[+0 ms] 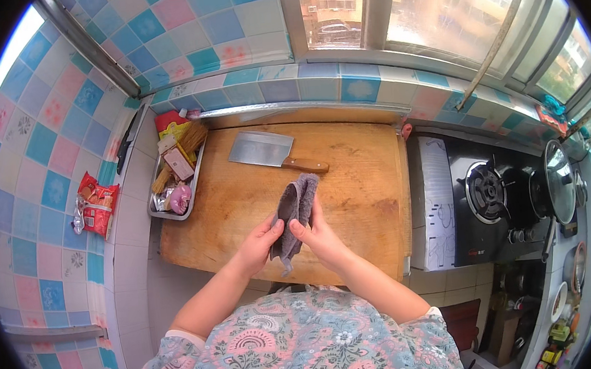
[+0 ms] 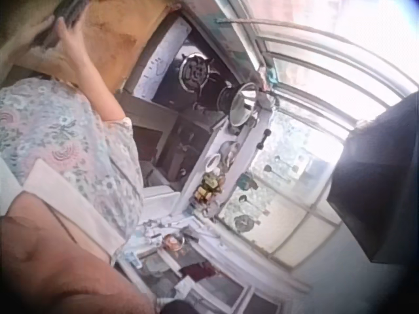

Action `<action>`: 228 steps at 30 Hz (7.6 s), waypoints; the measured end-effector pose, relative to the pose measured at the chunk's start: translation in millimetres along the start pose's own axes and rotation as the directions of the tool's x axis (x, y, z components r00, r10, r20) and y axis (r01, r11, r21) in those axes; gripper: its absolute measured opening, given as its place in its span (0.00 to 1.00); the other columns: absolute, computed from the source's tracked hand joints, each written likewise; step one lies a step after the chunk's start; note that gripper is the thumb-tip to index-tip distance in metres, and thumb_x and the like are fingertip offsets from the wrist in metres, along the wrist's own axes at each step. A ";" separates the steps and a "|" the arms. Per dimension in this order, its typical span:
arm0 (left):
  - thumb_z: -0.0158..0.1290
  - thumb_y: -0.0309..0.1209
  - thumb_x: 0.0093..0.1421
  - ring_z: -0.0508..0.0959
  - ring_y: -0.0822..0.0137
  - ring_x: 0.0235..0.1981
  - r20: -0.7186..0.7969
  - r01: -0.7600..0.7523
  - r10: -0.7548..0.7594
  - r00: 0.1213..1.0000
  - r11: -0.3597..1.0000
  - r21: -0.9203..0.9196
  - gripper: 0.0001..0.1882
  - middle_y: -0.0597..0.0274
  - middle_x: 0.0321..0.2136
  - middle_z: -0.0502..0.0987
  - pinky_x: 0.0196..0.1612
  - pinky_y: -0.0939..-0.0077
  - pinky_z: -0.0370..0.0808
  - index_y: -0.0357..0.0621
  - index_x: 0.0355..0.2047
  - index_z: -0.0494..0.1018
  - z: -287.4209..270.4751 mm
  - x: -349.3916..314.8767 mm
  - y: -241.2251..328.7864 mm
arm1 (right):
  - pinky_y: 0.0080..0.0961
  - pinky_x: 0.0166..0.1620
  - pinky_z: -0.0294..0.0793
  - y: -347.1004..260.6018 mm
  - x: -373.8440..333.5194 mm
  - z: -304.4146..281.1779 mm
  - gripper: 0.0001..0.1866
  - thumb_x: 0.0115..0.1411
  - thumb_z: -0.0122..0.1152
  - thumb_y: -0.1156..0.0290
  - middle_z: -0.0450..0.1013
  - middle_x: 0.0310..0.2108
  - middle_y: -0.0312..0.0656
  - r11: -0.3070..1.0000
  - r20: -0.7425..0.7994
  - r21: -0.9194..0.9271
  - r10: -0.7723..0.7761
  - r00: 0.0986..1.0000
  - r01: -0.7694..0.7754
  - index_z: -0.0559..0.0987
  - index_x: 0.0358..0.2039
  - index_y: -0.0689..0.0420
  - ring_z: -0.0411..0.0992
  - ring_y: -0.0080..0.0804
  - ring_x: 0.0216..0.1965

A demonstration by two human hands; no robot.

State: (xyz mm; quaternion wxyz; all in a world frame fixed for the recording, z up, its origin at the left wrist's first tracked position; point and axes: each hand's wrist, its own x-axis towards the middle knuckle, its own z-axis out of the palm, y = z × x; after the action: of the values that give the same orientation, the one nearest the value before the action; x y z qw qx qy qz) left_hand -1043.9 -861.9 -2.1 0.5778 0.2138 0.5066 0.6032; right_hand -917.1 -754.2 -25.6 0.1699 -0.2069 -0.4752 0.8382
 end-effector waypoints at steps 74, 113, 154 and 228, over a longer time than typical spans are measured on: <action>0.47 0.32 0.64 0.68 0.80 0.31 0.994 -0.652 -0.085 0.062 0.751 0.105 0.10 0.69 0.28 0.72 0.37 0.85 0.67 0.38 0.40 0.70 618.2 -189.8 -248.7 | 0.20 0.41 0.69 61.5 -786.3 -13.2 0.13 0.63 0.51 0.70 0.74 0.35 0.38 0.906 -0.681 -0.419 -0.275 -0.678 0.053 0.74 0.44 0.64 0.70 0.23 0.36; 0.49 0.26 0.57 0.74 0.68 0.44 0.572 -0.175 0.232 0.786 0.972 -0.153 0.17 0.65 0.42 0.75 0.47 0.70 0.70 0.42 0.49 0.68 188.4 -160.7 -55.3 | 0.25 0.53 0.65 -36.5 -517.4 -12.7 0.19 0.58 0.52 0.79 0.70 0.47 0.40 0.752 -0.654 -0.342 -0.621 0.431 0.564 0.68 0.50 0.62 0.69 0.26 0.47; 0.49 0.38 0.62 0.77 0.68 0.31 -0.385 -0.647 0.543 0.746 0.728 -0.227 0.15 0.62 0.31 0.77 0.37 0.71 0.75 0.41 0.42 0.72 -90.8 -242.7 131.1 | 0.19 0.35 0.68 -77.1 -78.5 137.9 0.09 0.60 0.56 0.69 0.72 0.27 0.32 0.629 0.278 -0.752 0.030 0.960 0.198 0.75 0.35 0.62 0.67 0.18 0.29; 0.42 0.24 0.59 0.72 0.75 0.34 0.708 0.200 -0.564 -0.425 0.705 0.681 0.13 0.68 0.29 0.74 0.41 0.81 0.66 0.43 0.43 0.70 622.1 -769.2 -504.1 | 0.20 0.31 0.67 378.6 -1047.6 434.0 0.09 0.60 0.55 0.70 0.71 0.22 0.33 0.992 -0.138 0.122 0.061 -0.989 0.044 0.75 0.35 0.63 0.66 0.20 0.26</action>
State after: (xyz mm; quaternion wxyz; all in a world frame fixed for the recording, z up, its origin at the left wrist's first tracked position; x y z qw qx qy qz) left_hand -91.7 -1429.3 63.1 0.8824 0.4546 -0.0246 -0.1188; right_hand -273.7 -1759.5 41.2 0.4408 -0.8726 0.1698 -0.1240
